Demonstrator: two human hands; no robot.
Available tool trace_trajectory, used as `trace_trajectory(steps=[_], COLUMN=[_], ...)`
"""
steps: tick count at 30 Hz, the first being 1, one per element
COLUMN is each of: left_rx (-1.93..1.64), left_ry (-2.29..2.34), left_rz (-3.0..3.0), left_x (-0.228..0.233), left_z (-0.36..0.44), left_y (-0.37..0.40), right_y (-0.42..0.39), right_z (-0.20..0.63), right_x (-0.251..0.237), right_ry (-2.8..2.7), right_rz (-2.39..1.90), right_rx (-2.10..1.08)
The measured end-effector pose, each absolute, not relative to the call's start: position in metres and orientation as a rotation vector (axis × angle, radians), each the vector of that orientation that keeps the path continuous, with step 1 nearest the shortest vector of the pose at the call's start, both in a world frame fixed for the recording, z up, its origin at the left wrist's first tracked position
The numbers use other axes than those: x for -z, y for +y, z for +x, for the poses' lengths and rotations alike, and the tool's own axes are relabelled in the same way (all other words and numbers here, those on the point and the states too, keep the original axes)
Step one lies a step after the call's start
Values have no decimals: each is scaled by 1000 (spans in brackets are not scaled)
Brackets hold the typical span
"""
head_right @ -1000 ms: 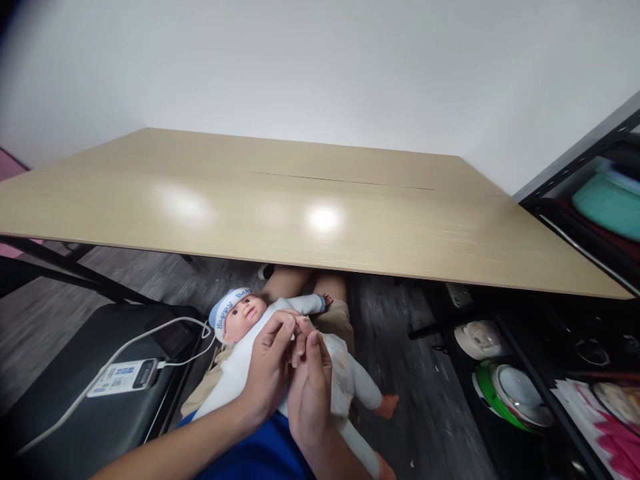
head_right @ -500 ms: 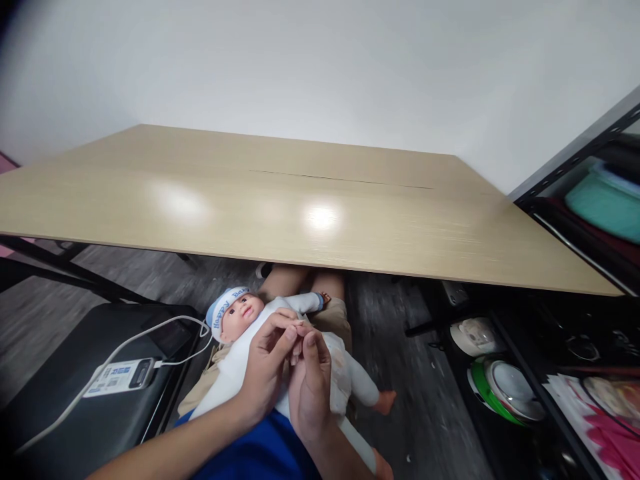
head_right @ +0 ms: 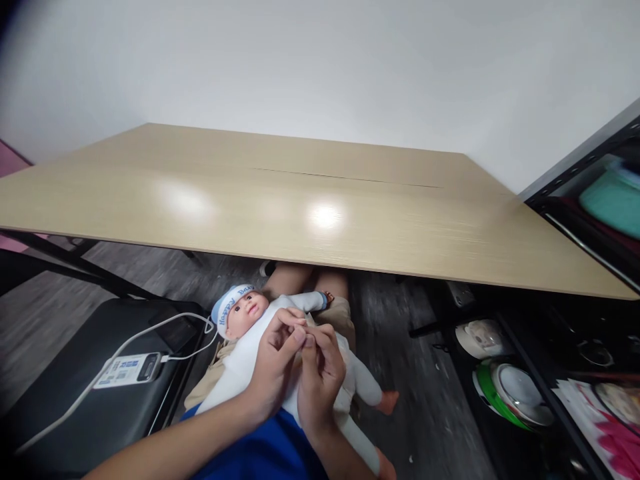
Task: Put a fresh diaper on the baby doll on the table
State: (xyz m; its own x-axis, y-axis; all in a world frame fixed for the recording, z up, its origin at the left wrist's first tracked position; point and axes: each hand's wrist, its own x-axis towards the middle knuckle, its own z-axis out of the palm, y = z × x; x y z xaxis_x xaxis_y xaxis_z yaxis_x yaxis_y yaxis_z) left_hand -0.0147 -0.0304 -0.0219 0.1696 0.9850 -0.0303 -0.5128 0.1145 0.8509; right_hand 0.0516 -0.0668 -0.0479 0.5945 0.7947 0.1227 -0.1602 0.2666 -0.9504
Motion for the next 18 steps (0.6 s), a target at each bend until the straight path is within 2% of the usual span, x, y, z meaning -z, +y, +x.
trace_trajectory(steps=[4, 7, 11, 18], left_rx=[-1168, -1116, -1061, -1044], left_ry=[744, 733, 688, 607], left_rz=[690, 591, 467, 426], left_x=[21, 18, 17, 17], left_z=[-13, -12, -10, -8], left_y=[-34, -36, -35, -36], right_y=[-65, -61, -59, -60], right_z=[63, 71, 78, 78], right_x=[44, 44, 46, 47], right_ry=[-1109, -1237, -1282, -1229], right_rz=[-1239, -1246, -1271, -1251], right_rx=[-103, 98, 161, 92])
